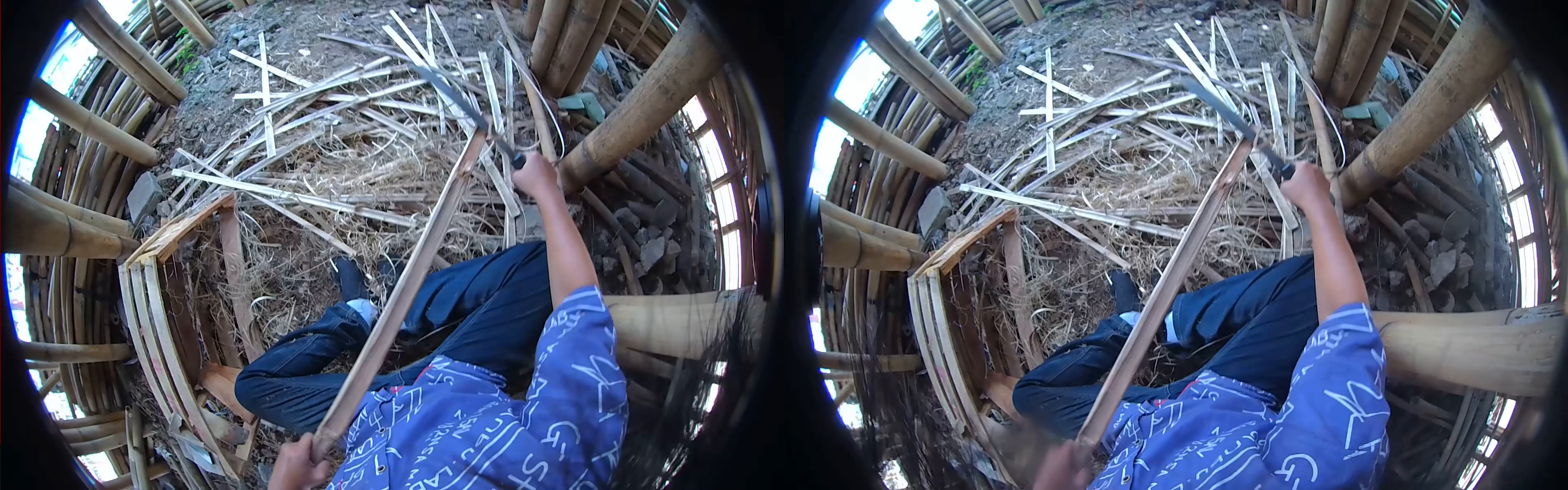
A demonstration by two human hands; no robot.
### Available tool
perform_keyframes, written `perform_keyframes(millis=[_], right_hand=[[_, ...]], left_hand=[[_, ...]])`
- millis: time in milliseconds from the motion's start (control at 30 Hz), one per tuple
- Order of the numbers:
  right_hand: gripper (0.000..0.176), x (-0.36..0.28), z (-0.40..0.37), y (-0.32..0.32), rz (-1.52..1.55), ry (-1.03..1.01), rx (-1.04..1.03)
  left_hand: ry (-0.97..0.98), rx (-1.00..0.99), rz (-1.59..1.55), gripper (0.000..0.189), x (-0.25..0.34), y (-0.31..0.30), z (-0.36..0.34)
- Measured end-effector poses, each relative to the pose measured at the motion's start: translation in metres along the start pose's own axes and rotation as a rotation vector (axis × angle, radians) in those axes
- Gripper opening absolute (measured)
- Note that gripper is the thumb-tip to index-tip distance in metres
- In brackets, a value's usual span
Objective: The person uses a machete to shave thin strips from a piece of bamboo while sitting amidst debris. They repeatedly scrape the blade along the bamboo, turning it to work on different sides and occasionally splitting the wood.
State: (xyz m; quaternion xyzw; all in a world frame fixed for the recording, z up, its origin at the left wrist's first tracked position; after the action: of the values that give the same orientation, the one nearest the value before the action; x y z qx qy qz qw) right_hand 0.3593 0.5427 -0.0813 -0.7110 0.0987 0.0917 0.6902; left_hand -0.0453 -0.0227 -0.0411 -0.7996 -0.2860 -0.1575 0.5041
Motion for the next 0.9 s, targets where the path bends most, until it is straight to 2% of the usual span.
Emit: perform_keyframes(millis=[33, 67, 167, 233, 300, 367, 433, 467, 533, 567, 633, 700, 767, 833, 900], right_hand=[[0.025, -0.006, -0.004, 0.000, -0.017, -0.057, -0.016], [0.024, -0.004, -0.004, 0.008, -0.034, -0.104, -0.005], [0.022, -0.006, -0.027, 0.001, -0.055, -0.208, -0.003], [0.021, -0.010, -0.038, -0.006, 0.023, -0.227, 0.068], [0.021, 0.019, -0.034, 0.004, 0.124, -0.323, 0.193], [0.019, 0.031, -0.037, -0.003, 0.071, -0.420, 0.193], [0.016, 0.009, -0.053, -0.015, -0.001, -0.459, 0.146], [0.013, 0.002, -0.059, -0.015, -0.042, -0.493, 0.112], [0.012, -0.016, -0.074, -0.020, -0.015, -0.570, 0.126], [0.012, -0.019, -0.078, -0.021, 0.007, -0.592, 0.131], [0.011, -0.016, -0.080, -0.022, 0.059, -0.573, 0.140], [0.011, -0.016, -0.072, -0.023, 0.119, -0.571, 0.146], [0.016, 0.005, -0.045, -0.031, 0.078, -0.340, 0.122], [0.026, 0.056, 0.008, -0.018, 0.063, 0.010, 0.210], [0.034, 0.102, 0.049, -0.008, 0.067, 0.168, 0.200]], left_hand=[[-0.139, -0.040, 0.020, 0.047, -0.009, 0.000, 0.007], [-0.158, -0.020, -0.082, 0.046, -0.020, 0.000, 0.008], [-0.094, -0.007, -0.121, 0.046, -0.026, -0.006, -0.001], [-0.155, -0.040, -0.123, 0.046, -0.017, -0.002, -0.011], [-0.141, 0.002, -0.071, 0.042, -0.017, -0.001, -0.014], [-0.147, -0.036, -0.086, 0.046, -0.008, -0.010, -0.002], [-0.241, -0.164, -0.189, 0.024, 0.025, -0.033, 0.025], [-0.231, -0.169, -0.188, 0.024, 0.023, -0.031, 0.028], [-0.194, -0.093, -0.210, 0.048, 0.014, -0.028, 0.038], [-0.181, -0.098, -0.203, 0.048, 0.011, -0.027, 0.041], [-0.043, 0.032, -0.089, 0.042, 0.008, -0.027, 0.039], [-0.031, 0.065, -0.097, 0.039, 0.003, -0.020, 0.030], [-0.017, 0.091, -0.106, 0.035, 0.001, -0.018, 0.022], [-0.089, -0.053, -0.107, 0.036, 0.002, -0.019, 0.010], [-0.022, -0.057, -0.097, 0.036, 0.004, -0.018, -0.001]])
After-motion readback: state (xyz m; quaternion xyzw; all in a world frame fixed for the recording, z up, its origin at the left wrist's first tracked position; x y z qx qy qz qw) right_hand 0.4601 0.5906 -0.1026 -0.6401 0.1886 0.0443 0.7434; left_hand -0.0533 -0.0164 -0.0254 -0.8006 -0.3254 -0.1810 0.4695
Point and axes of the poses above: each hand's wrist, its own z-axis towards the middle knuckle, its own y-axis out of the palm, x = y × z, the point moved 2 cm from there along z, towards the middle knuckle, and after that the axes turned 4 degrees about -y, right-handed, at the moved point
